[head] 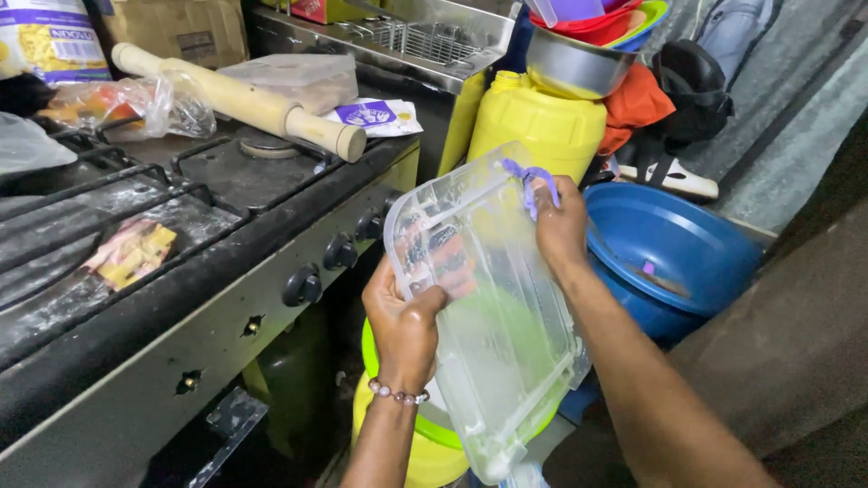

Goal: Washing a plastic container lid with a sponge and soapy water in a bowl.

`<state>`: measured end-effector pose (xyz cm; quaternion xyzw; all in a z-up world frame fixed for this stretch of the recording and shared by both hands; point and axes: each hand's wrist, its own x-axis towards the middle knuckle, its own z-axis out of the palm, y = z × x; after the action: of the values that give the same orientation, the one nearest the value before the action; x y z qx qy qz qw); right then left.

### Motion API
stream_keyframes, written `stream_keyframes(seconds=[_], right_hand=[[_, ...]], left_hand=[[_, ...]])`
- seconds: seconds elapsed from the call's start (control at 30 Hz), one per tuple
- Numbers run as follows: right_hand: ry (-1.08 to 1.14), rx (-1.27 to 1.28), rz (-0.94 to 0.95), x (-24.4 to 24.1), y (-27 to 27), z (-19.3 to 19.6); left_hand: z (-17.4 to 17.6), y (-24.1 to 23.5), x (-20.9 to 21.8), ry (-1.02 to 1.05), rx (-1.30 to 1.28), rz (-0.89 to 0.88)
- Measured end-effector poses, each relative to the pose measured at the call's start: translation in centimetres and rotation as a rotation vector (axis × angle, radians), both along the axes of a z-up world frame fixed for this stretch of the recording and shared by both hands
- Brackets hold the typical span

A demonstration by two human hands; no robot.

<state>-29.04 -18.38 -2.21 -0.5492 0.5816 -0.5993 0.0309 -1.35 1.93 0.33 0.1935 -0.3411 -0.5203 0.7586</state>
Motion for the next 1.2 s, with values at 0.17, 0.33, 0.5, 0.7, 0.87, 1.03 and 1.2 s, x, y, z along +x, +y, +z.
stream_keyframes(seconds=[0.17,0.33,0.5,0.7,0.87,1.03,1.2], right_hand=[[-0.052,0.071,-0.018,0.5,1.6,-0.6],[0.037,0.103,0.001,-2.5,-0.7,-5.6],[-0.273,0.265,0.095,-3.9,-0.9,-8.9],[-0.486,0.242,0.229,-1.3,4.8,-8.5],[-0.555,0.355,0.257,-0.5,7.3,-8.8],[-0.675,0.527,0.26,0.2,8.9,-4.8],[-0.446,0.286,0.145,-8.6,1.8,-7.3]], left_hand=[[0.3,-0.3,0.0,-0.055,0.001,0.064],[0.1,-1.3,0.6,-0.003,-0.001,0.147],[-0.9,-2.1,1.6,0.1,0.035,0.051],[0.3,-2.3,2.2,0.123,0.008,0.217],[0.4,-1.0,2.7,0.143,0.008,0.209],[-0.4,-1.5,2.4,0.163,-0.069,0.186],[-1.4,-0.8,6.4,-0.05,-0.143,-0.12]])
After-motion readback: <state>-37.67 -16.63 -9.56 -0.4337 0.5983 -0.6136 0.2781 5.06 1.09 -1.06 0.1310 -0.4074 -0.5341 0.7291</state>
